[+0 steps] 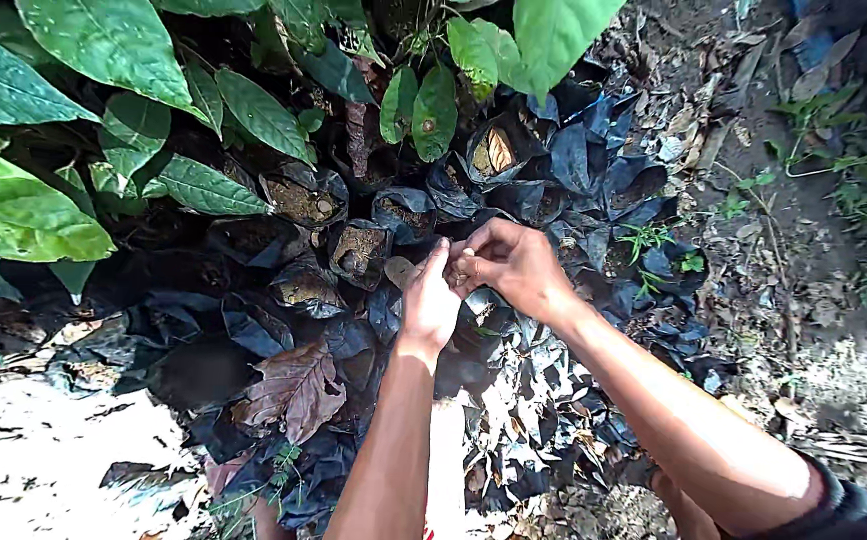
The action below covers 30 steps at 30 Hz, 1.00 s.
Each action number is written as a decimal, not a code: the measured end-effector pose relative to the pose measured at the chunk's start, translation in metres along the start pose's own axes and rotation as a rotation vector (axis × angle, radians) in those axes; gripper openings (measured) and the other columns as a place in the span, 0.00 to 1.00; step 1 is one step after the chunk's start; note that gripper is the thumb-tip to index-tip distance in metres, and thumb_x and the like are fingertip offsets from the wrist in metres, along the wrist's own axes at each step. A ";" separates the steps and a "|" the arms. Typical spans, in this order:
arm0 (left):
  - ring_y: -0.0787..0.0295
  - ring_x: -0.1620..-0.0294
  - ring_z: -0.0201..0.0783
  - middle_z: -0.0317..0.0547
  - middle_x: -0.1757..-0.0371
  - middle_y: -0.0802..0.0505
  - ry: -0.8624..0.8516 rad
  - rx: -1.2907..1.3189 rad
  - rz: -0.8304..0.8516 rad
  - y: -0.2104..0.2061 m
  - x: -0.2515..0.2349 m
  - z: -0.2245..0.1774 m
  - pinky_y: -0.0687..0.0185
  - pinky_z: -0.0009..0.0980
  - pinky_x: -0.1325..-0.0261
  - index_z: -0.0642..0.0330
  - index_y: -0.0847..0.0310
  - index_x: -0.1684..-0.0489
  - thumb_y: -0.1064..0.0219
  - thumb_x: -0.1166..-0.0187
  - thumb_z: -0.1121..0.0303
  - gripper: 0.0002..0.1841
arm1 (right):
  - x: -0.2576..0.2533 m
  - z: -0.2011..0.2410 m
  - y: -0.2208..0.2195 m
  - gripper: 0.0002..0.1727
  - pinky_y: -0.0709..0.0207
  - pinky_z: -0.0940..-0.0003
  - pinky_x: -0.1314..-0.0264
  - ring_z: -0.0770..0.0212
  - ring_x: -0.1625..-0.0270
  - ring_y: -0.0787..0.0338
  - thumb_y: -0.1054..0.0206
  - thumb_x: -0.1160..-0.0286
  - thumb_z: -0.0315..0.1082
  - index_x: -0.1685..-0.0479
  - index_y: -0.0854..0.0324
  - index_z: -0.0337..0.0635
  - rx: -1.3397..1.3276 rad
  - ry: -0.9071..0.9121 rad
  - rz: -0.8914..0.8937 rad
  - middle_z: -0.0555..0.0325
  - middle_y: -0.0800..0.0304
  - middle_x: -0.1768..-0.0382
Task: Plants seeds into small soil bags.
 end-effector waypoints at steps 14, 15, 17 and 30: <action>0.09 0.72 0.37 0.48 0.72 0.07 0.418 0.000 -0.182 0.093 0.217 0.055 0.09 0.33 0.61 0.68 0.11 0.62 0.61 0.05 0.64 0.28 | -0.156 -0.066 0.058 0.12 0.23 0.33 0.31 0.35 0.34 0.12 0.36 0.22 0.30 0.49 0.09 0.39 0.801 -0.272 -0.043 0.36 0.08 0.44; 0.09 0.72 0.36 0.47 0.72 0.07 0.439 0.026 -0.196 0.098 0.229 0.061 0.09 0.32 0.61 0.68 0.11 0.62 0.61 0.05 0.64 0.28 | -0.156 -0.063 0.055 0.11 0.22 0.33 0.32 0.35 0.36 0.11 0.36 0.22 0.31 0.51 0.10 0.37 0.811 -0.278 -0.063 0.35 0.08 0.46; 0.09 0.72 0.35 0.46 0.72 0.07 0.450 0.081 -0.224 0.108 0.242 0.073 0.09 0.31 0.61 0.67 0.11 0.61 0.61 0.05 0.64 0.28 | -0.155 -0.058 0.048 0.11 0.21 0.32 0.34 0.33 0.36 0.12 0.35 0.23 0.31 0.52 0.12 0.33 0.839 -0.285 -0.092 0.32 0.10 0.46; 0.11 0.68 0.33 0.43 0.67 0.07 0.436 0.090 -0.067 0.113 0.233 0.068 0.11 0.30 0.58 0.63 0.10 0.62 0.55 0.07 0.67 0.23 | -0.160 -0.065 0.048 0.10 0.20 0.28 0.36 0.34 0.44 0.08 0.30 0.24 0.32 0.53 0.09 0.37 0.851 -0.198 0.025 0.36 0.06 0.51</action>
Point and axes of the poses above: each hand's wrist, its own x-axis away from the middle knuckle, its own y-axis out of the back of the hand, z = x × y, the point moved 7 cm from there along -x, towards the middle knuckle
